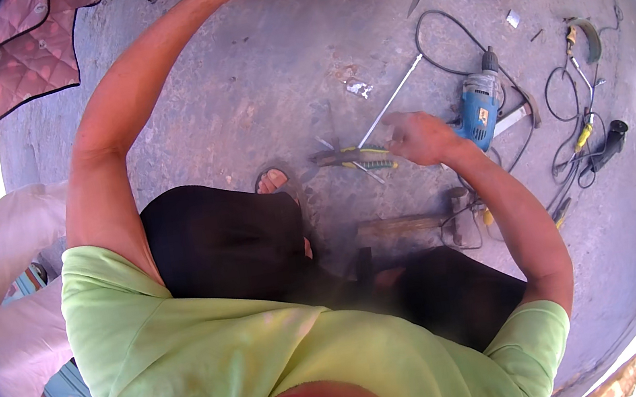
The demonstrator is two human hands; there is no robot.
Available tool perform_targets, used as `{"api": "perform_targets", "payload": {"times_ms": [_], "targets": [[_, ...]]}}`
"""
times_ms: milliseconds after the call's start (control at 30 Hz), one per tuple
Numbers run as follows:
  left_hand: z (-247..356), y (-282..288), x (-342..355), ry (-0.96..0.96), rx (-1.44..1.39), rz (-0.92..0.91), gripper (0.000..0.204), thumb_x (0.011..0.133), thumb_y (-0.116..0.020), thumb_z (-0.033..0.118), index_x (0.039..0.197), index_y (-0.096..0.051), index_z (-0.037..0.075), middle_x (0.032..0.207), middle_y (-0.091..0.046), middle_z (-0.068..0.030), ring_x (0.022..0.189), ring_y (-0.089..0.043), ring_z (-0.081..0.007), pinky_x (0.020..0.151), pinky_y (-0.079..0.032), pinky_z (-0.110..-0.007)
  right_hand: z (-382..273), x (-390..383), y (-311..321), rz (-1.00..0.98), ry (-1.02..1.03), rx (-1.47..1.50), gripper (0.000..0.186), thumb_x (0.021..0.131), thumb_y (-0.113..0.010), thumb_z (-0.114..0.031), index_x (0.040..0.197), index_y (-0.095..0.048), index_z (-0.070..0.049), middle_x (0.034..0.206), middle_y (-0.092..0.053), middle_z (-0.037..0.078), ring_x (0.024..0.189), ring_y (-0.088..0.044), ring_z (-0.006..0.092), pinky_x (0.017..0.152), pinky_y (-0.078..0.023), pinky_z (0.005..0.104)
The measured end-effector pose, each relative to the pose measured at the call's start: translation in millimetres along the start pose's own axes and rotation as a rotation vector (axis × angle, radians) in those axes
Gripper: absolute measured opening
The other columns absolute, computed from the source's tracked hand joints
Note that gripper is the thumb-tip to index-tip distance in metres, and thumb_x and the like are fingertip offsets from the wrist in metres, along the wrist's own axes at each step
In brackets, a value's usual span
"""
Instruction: The person unscrews and removes a rear panel from a scooter using a T-handle socket wrench and a screwdriver.
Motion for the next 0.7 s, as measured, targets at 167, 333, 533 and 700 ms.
{"api": "perform_targets", "payload": {"times_ms": [167,333,533,700], "targets": [[-25,-10,-73,0.212,0.114,-0.215,0.032,0.092,-0.066,0.032,0.116,-0.076,0.012,0.117,-0.073,-0.0161,0.107,-0.069,-0.0367,0.096,-0.054,-0.046,20,2,-15,-0.031,-0.025,0.047,0.055,0.085,-0.071,-0.025,0.134,-0.061,-0.003,0.104,-0.075,0.019,0.099,-0.071,0.0387,0.089,-0.056,0.0445],[-92,-60,-148,0.607,0.044,-0.256,0.028,0.088,-0.068,0.025,0.110,-0.078,0.011,0.112,-0.075,-0.0158,0.105,-0.070,-0.0363,0.095,-0.054,-0.044,11,7,-21,-0.062,-0.007,0.084,0.054,0.087,-0.070,-0.026,0.135,-0.061,-0.002,0.105,-0.075,0.020,0.100,-0.072,0.0374,0.090,-0.055,0.0438],[-111,-114,-168,0.678,0.037,-0.228,0.024,0.085,-0.069,0.022,0.104,-0.078,0.010,0.107,-0.075,-0.0165,0.102,-0.071,-0.0365,0.093,-0.054,-0.044,0,9,-19,-0.084,-0.031,0.089,0.057,0.087,-0.069,-0.026,0.135,-0.060,0.002,0.109,-0.074,0.021,0.102,-0.071,0.0368,0.091,-0.054,0.0429],[-115,-121,-171,0.691,-0.011,-0.208,0.021,0.087,-0.067,0.019,0.103,-0.076,0.008,0.107,-0.075,-0.0168,0.101,-0.071,-0.0356,0.090,-0.055,-0.044,-6,18,-14,-0.052,0.004,0.143,0.056,0.087,-0.069,-0.027,0.134,-0.061,0.002,0.110,-0.074,0.022,0.102,-0.071,0.0364,0.091,-0.055,0.0416]]}}
Point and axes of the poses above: each hand's wrist, its own x-axis towards the middle knuckle, its own y-axis out of the back of the hand, z = x × y, the point moved 3 cm from there along x, towards the middle knuckle
